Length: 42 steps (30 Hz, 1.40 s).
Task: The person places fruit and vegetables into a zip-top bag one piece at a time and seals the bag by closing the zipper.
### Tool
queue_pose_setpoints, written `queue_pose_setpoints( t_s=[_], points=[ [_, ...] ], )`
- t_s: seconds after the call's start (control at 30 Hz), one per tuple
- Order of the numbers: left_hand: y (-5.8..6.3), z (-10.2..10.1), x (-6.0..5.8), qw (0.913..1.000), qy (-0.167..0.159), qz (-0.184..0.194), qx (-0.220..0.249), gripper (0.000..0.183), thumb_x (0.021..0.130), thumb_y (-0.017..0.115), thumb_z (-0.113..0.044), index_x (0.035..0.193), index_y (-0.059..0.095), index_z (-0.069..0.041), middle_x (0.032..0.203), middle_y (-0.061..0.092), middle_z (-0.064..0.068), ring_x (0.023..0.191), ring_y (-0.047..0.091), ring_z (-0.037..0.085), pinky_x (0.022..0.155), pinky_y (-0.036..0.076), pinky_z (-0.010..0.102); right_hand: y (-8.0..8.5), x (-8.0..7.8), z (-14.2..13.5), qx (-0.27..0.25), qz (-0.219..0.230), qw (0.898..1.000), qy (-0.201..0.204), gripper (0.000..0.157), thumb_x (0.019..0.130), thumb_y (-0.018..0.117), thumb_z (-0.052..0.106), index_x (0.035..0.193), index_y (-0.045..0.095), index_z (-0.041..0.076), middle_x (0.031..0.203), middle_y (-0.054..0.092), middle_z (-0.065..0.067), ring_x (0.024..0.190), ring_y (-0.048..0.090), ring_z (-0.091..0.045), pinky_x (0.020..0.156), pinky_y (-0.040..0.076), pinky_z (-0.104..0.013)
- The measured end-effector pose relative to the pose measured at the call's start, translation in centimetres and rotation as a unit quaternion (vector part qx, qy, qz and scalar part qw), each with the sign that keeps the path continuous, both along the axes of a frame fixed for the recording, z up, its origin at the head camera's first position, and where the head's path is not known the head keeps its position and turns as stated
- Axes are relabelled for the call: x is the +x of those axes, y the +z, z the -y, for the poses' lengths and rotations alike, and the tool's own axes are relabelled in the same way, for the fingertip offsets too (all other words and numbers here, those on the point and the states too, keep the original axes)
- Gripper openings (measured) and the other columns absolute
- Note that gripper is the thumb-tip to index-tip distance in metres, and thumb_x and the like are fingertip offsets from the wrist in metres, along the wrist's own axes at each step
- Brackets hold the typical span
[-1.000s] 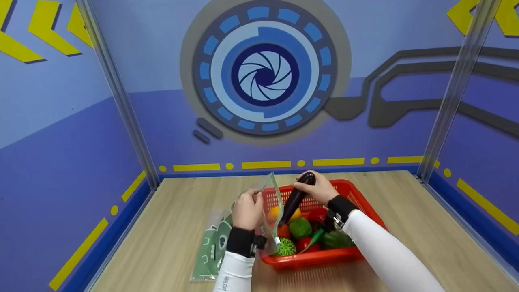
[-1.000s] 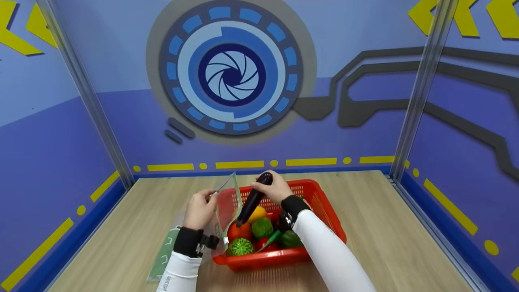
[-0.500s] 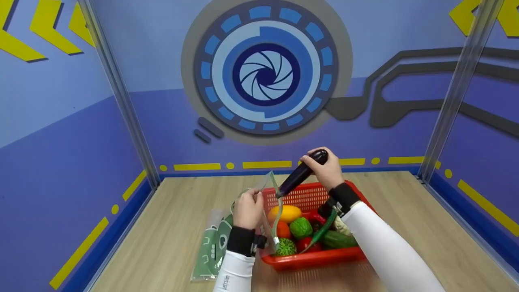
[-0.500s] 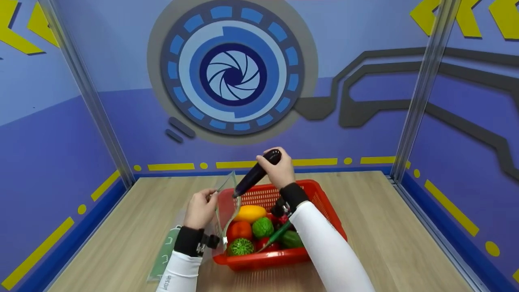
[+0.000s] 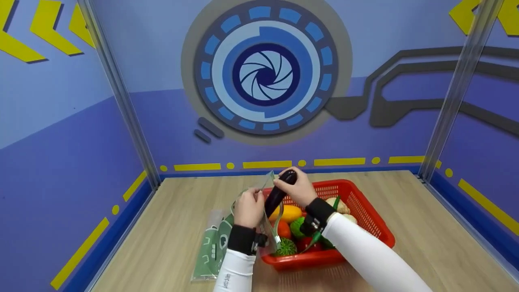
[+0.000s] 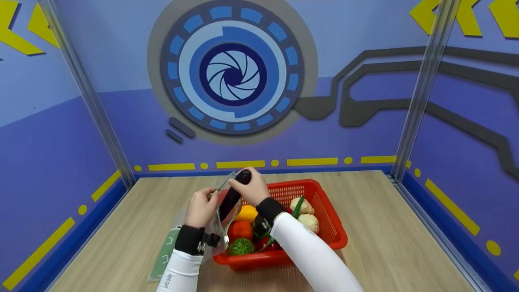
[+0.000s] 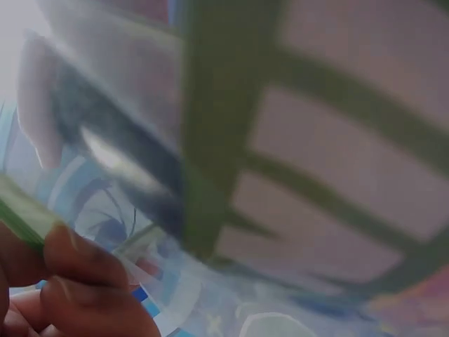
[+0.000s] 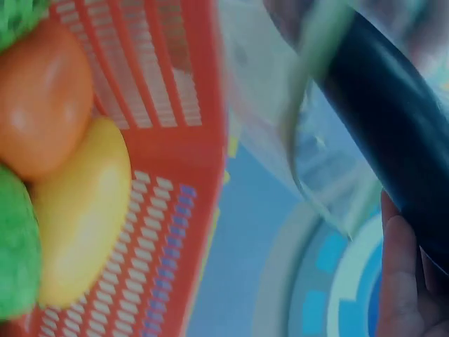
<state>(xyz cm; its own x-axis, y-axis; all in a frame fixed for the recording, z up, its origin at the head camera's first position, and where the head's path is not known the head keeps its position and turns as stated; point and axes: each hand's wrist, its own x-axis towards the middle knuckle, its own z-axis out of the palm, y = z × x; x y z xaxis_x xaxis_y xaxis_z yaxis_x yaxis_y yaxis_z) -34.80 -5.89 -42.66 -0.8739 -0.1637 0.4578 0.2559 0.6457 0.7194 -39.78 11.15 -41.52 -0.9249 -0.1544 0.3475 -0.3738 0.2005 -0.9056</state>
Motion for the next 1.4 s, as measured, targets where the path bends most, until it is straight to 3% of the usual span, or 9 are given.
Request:
queue_pose_setpoints(
  t_s=[0.2, 0.33, 0.43, 0.6, 0.8, 0.93, 1.03, 1.27, 1.4],
  points=[
    [0.5, 0.0, 0.1, 1.0000, -0.001, -0.005, 0.005, 0.022, 0.099, 0.060, -0.014, 0.106, 0.076, 0.000, 0.089, 0.076, 0.017, 0.085, 0.073, 0.035, 0.080, 0.058, 0.049, -1.1, 0.8, 2.4, 0.019, 0.038, 0.999, 0.033, 0.033, 0.099, 0.069, 0.025, 0.118, 0.060, 0.000, 0.108, 0.066, -0.019, 0.083, 0.068, -0.017, 0.074, 0.058, -0.032],
    [0.8, 0.0, 0.2, 0.9999, 0.002, -0.003, 0.012, 0.025, 0.100, 0.059, -0.015, 0.109, 0.076, 0.002, 0.095, 0.077, 0.018, 0.089, 0.073, 0.036, 0.082, 0.059, 0.049, -1.9, 1.3, 3.5, 0.023, 0.093, 0.992, 0.083, 0.037, 0.107, 0.055, 0.028, 0.126, 0.051, -0.004, 0.116, 0.063, -0.024, 0.094, 0.069, -0.023, 0.084, 0.061, -0.041],
    [0.9, 0.1, 0.2, 0.9998, 0.010, -0.007, 0.014, 0.025, 0.100, 0.059, -0.014, 0.109, 0.076, 0.002, 0.097, 0.077, 0.019, 0.088, 0.073, 0.036, 0.080, 0.059, 0.049, -2.3, 1.6, 3.8, 0.039, 0.118, 0.985, 0.122, 0.039, 0.111, 0.044, 0.028, 0.133, 0.044, -0.005, 0.123, 0.056, -0.024, 0.099, 0.064, -0.021, 0.088, 0.059, -0.039],
    [1.1, 0.2, 0.2, 0.9995, 0.018, -0.021, 0.013, 0.022, 0.100, 0.059, -0.011, 0.108, 0.076, 0.001, 0.095, 0.077, 0.019, 0.076, 0.071, 0.033, 0.070, 0.056, 0.044, -2.5, 1.6, 3.7, 0.133, 0.102, 0.972, 0.164, 0.031, 0.112, 0.041, 0.022, 0.127, 0.047, -0.005, 0.105, 0.055, -0.015, 0.074, 0.050, -0.014, 0.067, 0.045, -0.028],
    [1.0, 0.3, 0.3, 0.9997, 0.016, -0.014, 0.016, 0.022, 0.100, 0.059, -0.013, 0.108, 0.076, -0.001, 0.090, 0.076, 0.016, 0.062, 0.062, 0.025, 0.059, 0.049, 0.037, -2.4, 1.4, 3.7, 0.192, 0.065, 0.964, 0.170, 0.020, 0.104, 0.053, 0.006, 0.122, 0.058, -0.003, 0.108, 0.067, -0.019, 0.077, 0.058, -0.016, 0.061, 0.047, -0.027],
    [0.7, 0.2, 0.5, 0.9995, 0.014, -0.014, 0.023, 0.023, 0.100, 0.059, -0.014, 0.109, 0.076, -0.001, 0.094, 0.077, 0.017, 0.072, 0.069, 0.029, 0.067, 0.056, 0.043, -2.3, 1.5, 3.6, 0.182, 0.073, 0.963, 0.186, 0.022, 0.104, 0.054, 0.006, 0.122, 0.061, -0.002, 0.107, 0.069, -0.020, 0.063, 0.055, -0.011, 0.055, 0.049, -0.025],
    [0.4, 0.2, 0.6, 0.9992, -0.003, -0.017, 0.037, 0.023, 0.100, 0.060, -0.012, 0.110, 0.075, 0.003, 0.089, 0.075, 0.017, 0.073, 0.068, 0.027, 0.069, 0.056, 0.042, -2.3, 1.4, 3.0, 0.170, 0.074, 0.965, 0.188, 0.021, 0.105, 0.055, 0.010, 0.120, 0.064, -0.002, 0.108, 0.070, -0.020, 0.064, 0.059, -0.012, 0.057, 0.052, -0.025],
    [-0.4, 0.8, 1.2, 0.9896, -0.082, -0.008, 0.118, 0.029, 0.100, 0.060, -0.007, 0.124, 0.068, 0.008, 0.068, 0.051, 0.001, 0.055, 0.040, 0.007, 0.054, 0.033, 0.021, -1.6, 0.7, 0.7, 0.110, 0.068, 0.979, 0.156, 0.022, 0.106, 0.057, 0.015, 0.115, 0.066, -0.003, 0.105, 0.072, -0.022, 0.086, 0.072, -0.027, 0.065, 0.052, -0.025],
    [-1.0, 1.0, 1.8, 0.9810, -0.101, -0.007, 0.166, 0.038, 0.100, 0.060, -0.006, 0.137, 0.060, 0.006, 0.073, 0.049, 0.001, 0.059, 0.041, 0.006, 0.056, 0.034, 0.019, -1.3, 0.0, -1.1, 0.063, 0.077, 0.988, 0.120, 0.025, 0.106, 0.056, 0.017, 0.118, 0.064, -0.004, 0.108, 0.072, -0.023, 0.088, 0.072, -0.029, 0.070, 0.053, -0.027]
  ],
)
